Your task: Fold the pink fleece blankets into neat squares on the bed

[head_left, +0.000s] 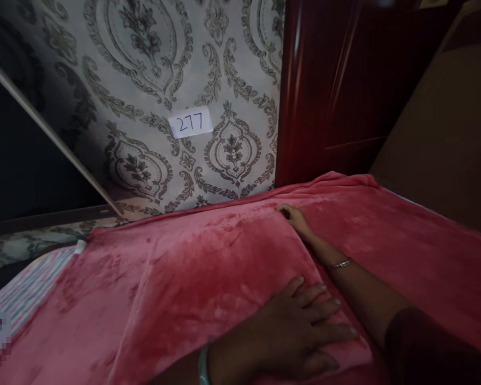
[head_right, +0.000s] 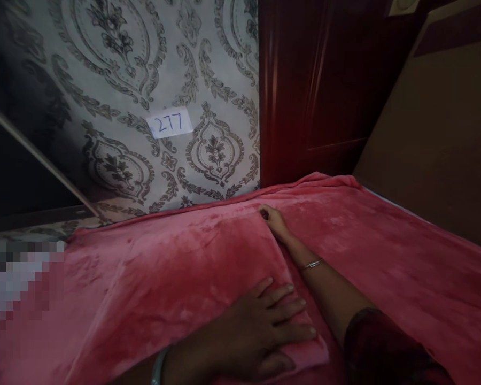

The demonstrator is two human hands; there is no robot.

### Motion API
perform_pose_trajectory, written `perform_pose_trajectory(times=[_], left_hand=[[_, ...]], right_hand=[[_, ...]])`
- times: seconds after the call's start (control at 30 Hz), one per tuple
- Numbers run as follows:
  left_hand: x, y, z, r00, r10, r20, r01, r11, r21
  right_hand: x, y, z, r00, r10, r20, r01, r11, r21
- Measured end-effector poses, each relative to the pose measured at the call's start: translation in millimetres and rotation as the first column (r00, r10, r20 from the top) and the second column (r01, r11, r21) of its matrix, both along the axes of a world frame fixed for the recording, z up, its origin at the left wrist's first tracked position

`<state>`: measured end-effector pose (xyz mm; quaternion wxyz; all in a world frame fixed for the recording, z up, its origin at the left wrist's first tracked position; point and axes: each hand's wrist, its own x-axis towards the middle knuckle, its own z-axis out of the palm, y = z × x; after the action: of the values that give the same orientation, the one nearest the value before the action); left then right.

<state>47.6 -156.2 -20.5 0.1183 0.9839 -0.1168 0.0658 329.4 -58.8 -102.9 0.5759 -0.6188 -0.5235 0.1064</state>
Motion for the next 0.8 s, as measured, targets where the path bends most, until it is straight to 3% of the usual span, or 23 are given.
perform_pose_trajectory(times=[0.33,0.8], left_hand=[[-1,0,-4.8,1.0,-0.011,-0.014,0.011,1.0,0.004],[-4,-8,-2.7,0.999,-0.015,0.039,0.008,0.985,0.172]], right_hand=[[11,8,-6,0.992,-0.117,0.04,0.119,0.992,-0.048],[10,7,-10,0.999,-0.032,-0.013,0.031,0.999,-0.034]])
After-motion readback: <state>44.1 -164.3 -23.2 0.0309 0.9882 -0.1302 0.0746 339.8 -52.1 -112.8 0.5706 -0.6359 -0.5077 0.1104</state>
